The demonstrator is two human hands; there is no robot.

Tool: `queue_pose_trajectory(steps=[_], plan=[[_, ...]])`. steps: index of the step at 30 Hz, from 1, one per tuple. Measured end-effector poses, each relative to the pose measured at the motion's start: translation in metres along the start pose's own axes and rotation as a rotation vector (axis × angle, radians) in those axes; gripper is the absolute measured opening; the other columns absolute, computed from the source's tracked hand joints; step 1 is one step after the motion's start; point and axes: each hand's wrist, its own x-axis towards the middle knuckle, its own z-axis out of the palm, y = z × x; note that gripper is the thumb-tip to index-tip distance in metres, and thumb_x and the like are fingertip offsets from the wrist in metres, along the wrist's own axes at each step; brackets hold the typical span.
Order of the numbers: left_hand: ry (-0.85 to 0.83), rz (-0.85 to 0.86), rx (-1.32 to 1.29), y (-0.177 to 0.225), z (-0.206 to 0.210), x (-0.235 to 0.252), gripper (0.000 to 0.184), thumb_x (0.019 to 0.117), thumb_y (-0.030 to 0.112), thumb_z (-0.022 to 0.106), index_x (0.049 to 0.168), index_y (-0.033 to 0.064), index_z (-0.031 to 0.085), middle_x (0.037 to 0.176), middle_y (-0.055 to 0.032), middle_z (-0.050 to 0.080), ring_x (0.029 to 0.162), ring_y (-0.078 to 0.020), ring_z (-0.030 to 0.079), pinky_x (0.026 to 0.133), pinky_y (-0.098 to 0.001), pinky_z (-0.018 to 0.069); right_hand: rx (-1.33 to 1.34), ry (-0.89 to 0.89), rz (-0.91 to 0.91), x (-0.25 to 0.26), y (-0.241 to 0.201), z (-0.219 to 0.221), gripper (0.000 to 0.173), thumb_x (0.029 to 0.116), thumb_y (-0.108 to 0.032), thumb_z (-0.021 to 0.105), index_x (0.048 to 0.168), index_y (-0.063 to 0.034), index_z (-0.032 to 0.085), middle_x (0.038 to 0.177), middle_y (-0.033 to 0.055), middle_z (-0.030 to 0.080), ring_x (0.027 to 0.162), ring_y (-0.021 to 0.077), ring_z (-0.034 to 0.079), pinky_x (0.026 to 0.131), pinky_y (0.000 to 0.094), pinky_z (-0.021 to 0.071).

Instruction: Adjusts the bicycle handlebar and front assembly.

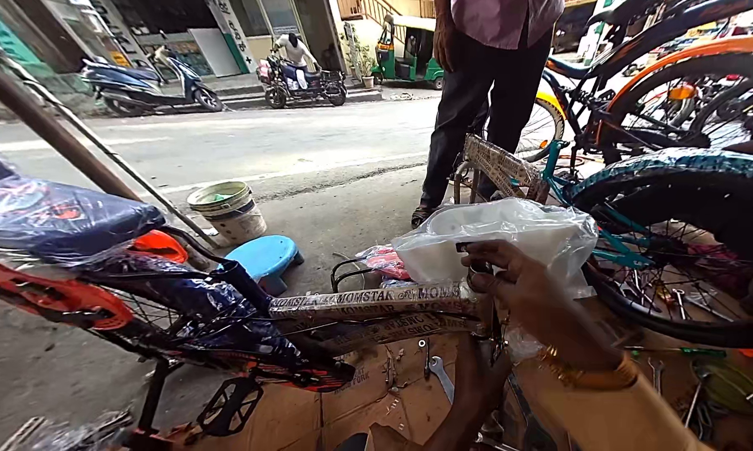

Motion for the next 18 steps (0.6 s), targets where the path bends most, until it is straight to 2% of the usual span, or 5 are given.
queue_pose_trajectory(steps=[3,5,9,15,18], plan=[[0.000,-0.011,-0.015,0.001,0.001,0.003,0.078,0.0789,0.029,0.077,0.142,-0.0035,0.044,0.126,-0.0154,0.063,0.114,-0.0178,0.064,0.098,-0.0374,0.0555,0.183,-0.225,0.031,0.018,0.002,-0.023,0.044,0.0986,0.002,0.057,0.140,-0.0130,0.056,0.125,0.0045,0.070,0.082,0.0176,0.069,0.059,0.0284,0.0552],[0.005,0.002,-0.005,0.002,0.002,0.005,0.078,0.0787,0.030,0.077,0.141,-0.0037,0.044,0.124,-0.0144,0.064,0.113,-0.0167,0.065,0.097,-0.0369,0.0558,-0.072,0.020,-0.025,0.008,0.000,-0.005,0.042,0.0975,-0.003,0.064,0.136,-0.0185,0.059,0.116,-0.0015,0.075,0.084,0.0145,0.073,0.066,0.0338,0.0616],[0.007,0.052,-0.013,0.002,0.002,0.000,0.076,0.0788,0.032,0.077,0.138,-0.0053,0.047,0.123,-0.0134,0.065,0.114,-0.0145,0.064,0.100,-0.0346,0.0538,-0.440,0.515,-0.118,-0.008,0.006,0.042,0.036,0.0915,-0.021,0.075,0.126,-0.0172,0.066,0.093,0.0006,0.074,0.062,0.0193,0.065,0.056,0.0473,0.0542],[-0.014,0.004,-0.043,-0.001,0.000,0.002,0.078,0.0807,0.029,0.077,0.142,-0.0042,0.042,0.125,-0.0155,0.063,0.115,-0.0172,0.064,0.099,-0.0364,0.0552,0.200,-0.342,0.047,0.026,0.002,-0.031,0.043,0.0987,-0.003,0.057,0.140,-0.0115,0.055,0.127,0.0061,0.069,0.077,0.0149,0.067,0.055,0.0258,0.0524],[-0.011,-0.026,-0.010,0.001,0.001,0.005,0.075,0.0804,0.030,0.077,0.140,-0.0023,0.045,0.122,-0.0146,0.064,0.111,-0.0181,0.066,0.096,-0.0378,0.0566,0.331,-0.420,0.030,0.038,0.012,-0.037,0.048,0.0973,0.002,0.052,0.144,-0.0085,0.052,0.125,0.0111,0.068,0.071,0.0113,0.062,0.052,0.0223,0.0473]])
